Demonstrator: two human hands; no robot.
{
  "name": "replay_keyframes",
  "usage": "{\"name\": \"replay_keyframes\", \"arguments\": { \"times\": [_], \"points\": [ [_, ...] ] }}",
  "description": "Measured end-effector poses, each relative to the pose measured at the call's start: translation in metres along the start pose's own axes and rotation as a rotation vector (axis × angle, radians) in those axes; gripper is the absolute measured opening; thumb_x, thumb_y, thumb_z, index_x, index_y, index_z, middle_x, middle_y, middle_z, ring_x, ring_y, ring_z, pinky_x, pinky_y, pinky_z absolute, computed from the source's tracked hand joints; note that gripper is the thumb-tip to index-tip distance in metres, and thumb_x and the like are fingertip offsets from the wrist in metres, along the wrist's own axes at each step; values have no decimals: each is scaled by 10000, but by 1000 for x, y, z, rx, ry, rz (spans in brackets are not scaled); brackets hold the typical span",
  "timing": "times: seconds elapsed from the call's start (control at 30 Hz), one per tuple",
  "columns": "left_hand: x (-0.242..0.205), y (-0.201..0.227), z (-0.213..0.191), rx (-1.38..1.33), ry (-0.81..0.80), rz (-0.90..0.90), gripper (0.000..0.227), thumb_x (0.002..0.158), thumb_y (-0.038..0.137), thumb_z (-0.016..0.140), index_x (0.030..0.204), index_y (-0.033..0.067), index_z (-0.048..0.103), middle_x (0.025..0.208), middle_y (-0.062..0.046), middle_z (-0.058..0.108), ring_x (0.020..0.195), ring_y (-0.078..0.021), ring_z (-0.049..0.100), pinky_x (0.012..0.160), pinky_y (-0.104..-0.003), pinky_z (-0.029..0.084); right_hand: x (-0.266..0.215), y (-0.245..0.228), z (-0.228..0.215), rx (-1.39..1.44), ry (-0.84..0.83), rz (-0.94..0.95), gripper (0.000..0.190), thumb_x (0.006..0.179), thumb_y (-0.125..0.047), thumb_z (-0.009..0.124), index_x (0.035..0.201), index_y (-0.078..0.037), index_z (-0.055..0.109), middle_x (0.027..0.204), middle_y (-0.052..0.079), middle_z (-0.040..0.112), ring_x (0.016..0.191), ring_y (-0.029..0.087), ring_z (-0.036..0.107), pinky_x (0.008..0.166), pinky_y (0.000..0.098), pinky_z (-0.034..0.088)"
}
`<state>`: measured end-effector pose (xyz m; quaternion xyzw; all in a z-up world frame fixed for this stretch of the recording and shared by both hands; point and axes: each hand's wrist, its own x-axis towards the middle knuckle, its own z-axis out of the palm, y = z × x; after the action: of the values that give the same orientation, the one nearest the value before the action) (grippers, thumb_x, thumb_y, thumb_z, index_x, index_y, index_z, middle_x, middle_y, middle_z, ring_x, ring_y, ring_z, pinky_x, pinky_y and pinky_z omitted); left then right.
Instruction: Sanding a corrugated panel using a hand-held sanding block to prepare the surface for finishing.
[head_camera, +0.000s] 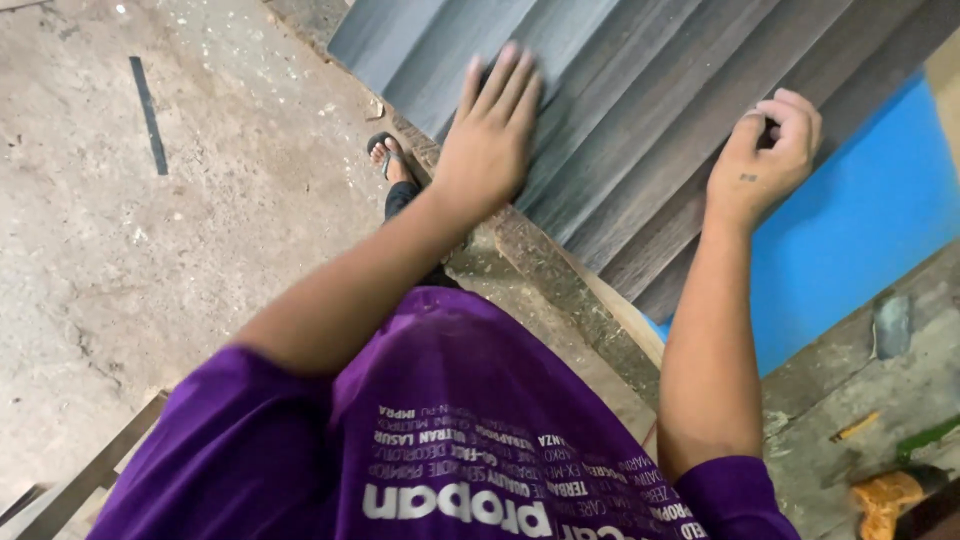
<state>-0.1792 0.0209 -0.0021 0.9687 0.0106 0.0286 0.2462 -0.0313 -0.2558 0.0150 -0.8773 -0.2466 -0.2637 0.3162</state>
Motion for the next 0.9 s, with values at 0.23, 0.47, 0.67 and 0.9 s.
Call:
{"name": "replay_keyframes", "arguments": {
  "times": [0.23,0.47,0.67,0.9],
  "points": [
    [66,-3,21,16,187,33,490,1040,133,375,1495,-27,464,1545,-228,510,1479,-354,411,1250,-547,130,-6,9,3,41,-8,-35,184,918,73,562,973,55,738,1126,196,684,966,326,644,665,404,475],
    [-73,10,-28,-3,89,-34,463,1129,180,330,1523,-17,473,1560,-224,510,1490,-407,429,1266,-622,146,3,2,0,56,32,-27,163,863,76,567,911,44,719,1043,149,675,911,281,610,684,373,454],
    [71,2,24,94,155,-6,467,1112,216,459,1527,7,405,1559,-191,514,1482,-332,434,1257,-521,166,-11,18,-1,120,26,-86,160,933,88,569,962,85,726,1082,242,675,1022,393,662,836,512,553],
    [-85,10,-13,-44,144,-20,481,1085,85,477,1553,-12,427,1625,-195,413,1545,-375,335,1288,-595,187,-3,10,-3,87,87,-106,173,843,100,563,878,61,728,1009,203,694,952,339,685,780,428,532]
  ]
}}
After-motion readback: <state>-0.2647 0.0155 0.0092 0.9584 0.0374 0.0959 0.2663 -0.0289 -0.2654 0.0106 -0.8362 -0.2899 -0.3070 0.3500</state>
